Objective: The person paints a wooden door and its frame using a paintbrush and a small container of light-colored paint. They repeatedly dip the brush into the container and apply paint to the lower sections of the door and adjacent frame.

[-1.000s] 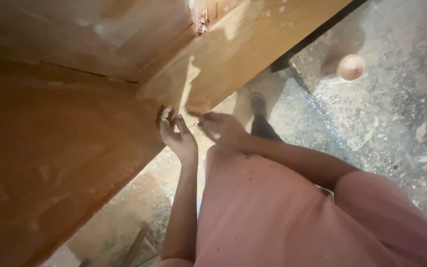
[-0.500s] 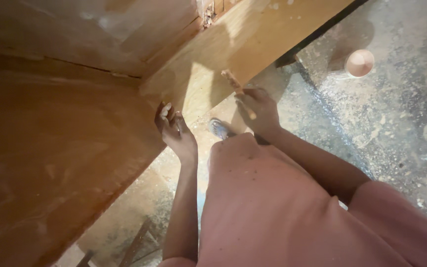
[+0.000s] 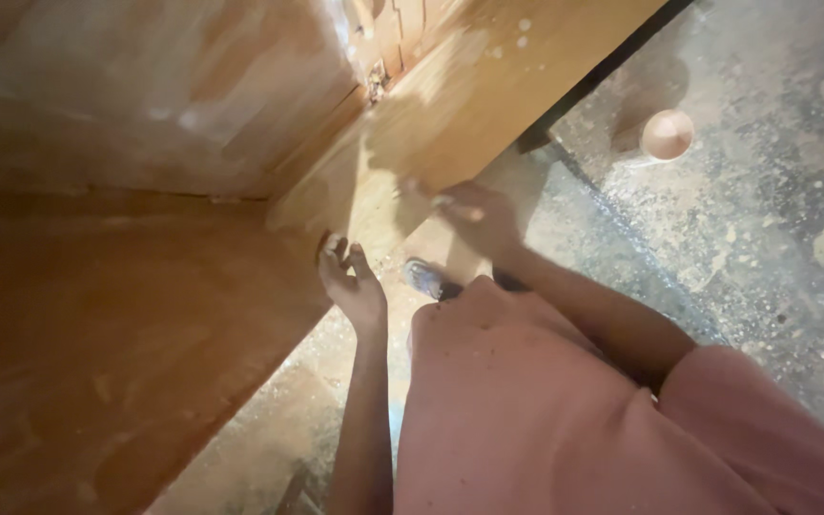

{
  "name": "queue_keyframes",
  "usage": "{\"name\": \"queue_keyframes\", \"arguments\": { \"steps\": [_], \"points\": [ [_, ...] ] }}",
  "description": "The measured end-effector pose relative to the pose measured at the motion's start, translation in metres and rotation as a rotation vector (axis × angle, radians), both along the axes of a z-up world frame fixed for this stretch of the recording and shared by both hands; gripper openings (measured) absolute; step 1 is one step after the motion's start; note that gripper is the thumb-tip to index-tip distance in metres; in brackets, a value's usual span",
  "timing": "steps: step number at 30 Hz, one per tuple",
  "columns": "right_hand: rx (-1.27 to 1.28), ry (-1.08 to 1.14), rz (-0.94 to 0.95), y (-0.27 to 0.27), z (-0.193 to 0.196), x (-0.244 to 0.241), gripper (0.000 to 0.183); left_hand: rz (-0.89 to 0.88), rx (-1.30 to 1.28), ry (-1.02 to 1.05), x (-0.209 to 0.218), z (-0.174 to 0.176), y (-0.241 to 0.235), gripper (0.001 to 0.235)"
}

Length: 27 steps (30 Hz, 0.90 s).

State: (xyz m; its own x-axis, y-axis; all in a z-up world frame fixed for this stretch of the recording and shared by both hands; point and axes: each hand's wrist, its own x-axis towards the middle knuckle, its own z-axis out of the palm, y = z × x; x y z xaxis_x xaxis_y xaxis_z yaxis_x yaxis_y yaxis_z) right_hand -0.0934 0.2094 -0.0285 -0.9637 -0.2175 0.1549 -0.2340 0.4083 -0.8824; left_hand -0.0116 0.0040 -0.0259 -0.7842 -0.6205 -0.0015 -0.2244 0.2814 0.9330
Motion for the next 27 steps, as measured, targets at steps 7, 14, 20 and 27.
{"name": "queue_keyframes", "arguments": {
  "steps": [7, 14, 20, 27],
  "points": [
    [0.291, 0.321, -0.287, 0.082, 0.02, -0.046, 0.019, -0.166, -0.041, -0.087, -0.026, -0.014, 0.038, 0.032],
    [0.425, 0.101, 0.156, 0.049, -0.006, -0.045, 0.03, -0.181, 0.028, -0.128, -0.055, -0.027, 0.084, 0.033],
    [0.024, 0.208, 0.196, 0.067, -0.015, -0.071, 0.021, -0.18, -0.12, -0.121, -0.08, -0.033, 0.104, 0.033],
    [0.146, 0.189, -0.198, 0.168, 0.006, -0.147, 0.023, -0.148, -0.164, -0.218, -0.106, -0.022, 0.136, 0.033]
  ]
}}
